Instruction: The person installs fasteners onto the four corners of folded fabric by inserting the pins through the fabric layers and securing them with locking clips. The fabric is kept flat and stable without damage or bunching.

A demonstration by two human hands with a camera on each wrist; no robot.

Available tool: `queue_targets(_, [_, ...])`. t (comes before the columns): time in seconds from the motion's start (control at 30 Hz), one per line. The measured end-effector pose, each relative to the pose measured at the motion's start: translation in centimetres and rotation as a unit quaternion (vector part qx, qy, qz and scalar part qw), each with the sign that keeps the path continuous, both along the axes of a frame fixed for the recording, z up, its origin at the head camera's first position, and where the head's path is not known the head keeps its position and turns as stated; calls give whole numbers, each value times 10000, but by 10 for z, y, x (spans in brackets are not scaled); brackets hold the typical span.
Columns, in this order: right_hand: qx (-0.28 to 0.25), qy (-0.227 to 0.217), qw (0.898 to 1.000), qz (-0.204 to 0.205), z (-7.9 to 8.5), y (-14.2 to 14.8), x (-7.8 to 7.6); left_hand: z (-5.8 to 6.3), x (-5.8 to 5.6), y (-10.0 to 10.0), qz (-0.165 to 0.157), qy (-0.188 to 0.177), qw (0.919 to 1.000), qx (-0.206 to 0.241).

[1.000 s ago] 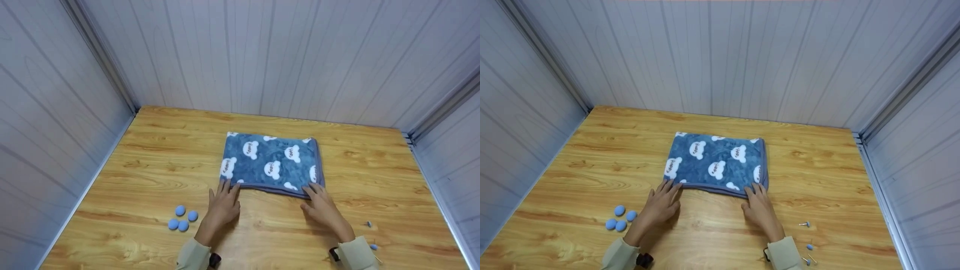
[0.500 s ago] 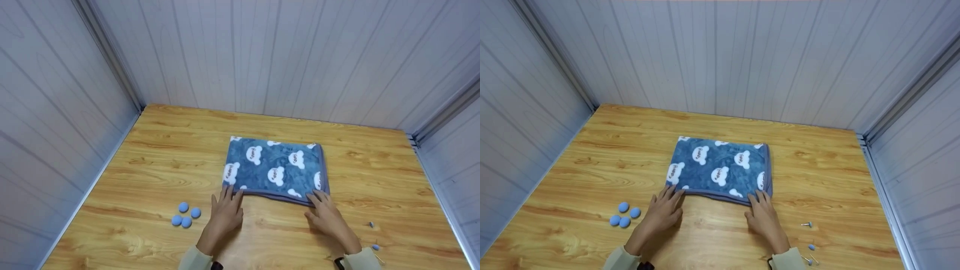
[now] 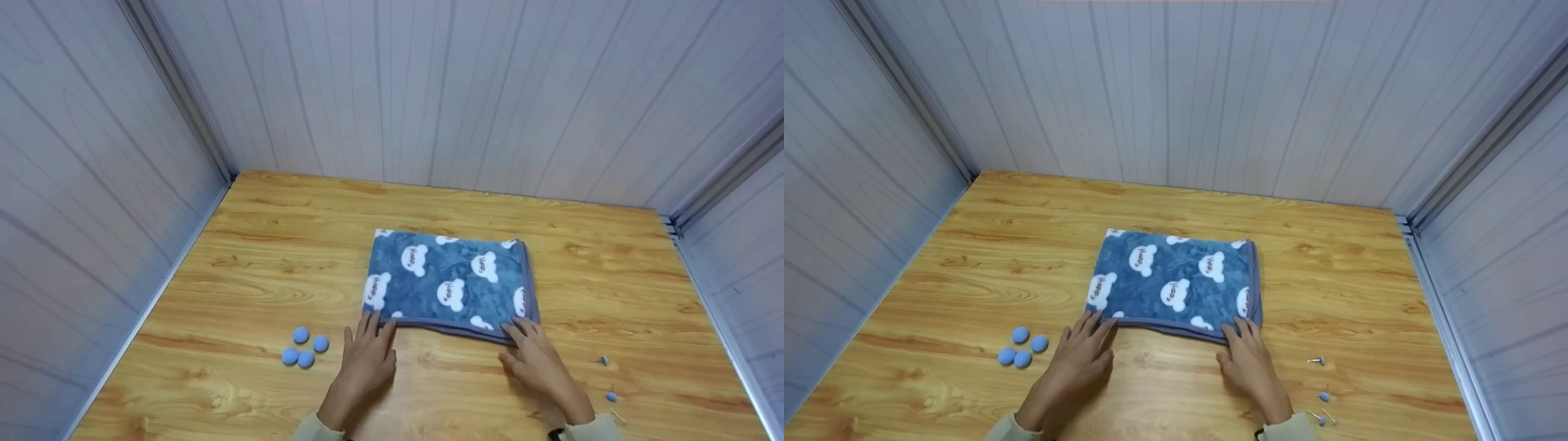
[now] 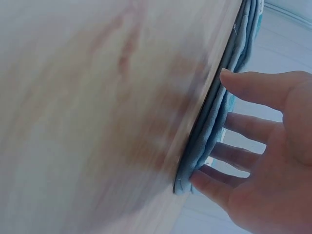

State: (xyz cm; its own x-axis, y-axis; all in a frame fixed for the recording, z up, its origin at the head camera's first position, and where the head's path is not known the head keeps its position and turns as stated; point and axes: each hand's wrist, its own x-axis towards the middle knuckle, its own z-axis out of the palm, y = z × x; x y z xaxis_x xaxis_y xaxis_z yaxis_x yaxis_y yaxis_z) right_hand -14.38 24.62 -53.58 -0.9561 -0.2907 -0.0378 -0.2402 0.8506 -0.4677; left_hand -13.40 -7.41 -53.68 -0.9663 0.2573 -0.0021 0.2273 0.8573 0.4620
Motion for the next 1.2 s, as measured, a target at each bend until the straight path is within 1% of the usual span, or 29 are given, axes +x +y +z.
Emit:
queue_targets(0.2, [10, 238, 9997, 2, -2, 0, 0, -2, -3, 1, 16, -112, 9999, 33])
queue_targets(0.33, [-4, 178, 9998, -23, -3, 1, 1, -3, -2, 0, 18, -191, 9998, 56])
queue_targets(0.5, [-68, 105, 9999, -23, -2, 3, 1, -2, -2, -1, 3, -281, 9996, -23])
queue_targets(0.63, [-115, 60, 9999, -82, -1, 4, -2, 0, -2, -2, 18, -231, 9997, -14])
queue_targets(0.83, [104, -77, 9998, -169, 1, 2, -6, 2, -2, -3, 2, -236, 9997, -36])
queue_targets(0.97, [147, 1, 9997, -174, 1, 3, -7, 1, -4, -3, 8, -338, 9994, -31])
queue_targets(1.1, [12, 142, 9998, -155, 1, 4, -6, 1, -7, -3, 6, -446, 9990, 10])
queue_targets(1.2, [-67, 152, 9997, -160, 0, 5, -7, 2, -10, -3, 2, -540, 9985, 18])
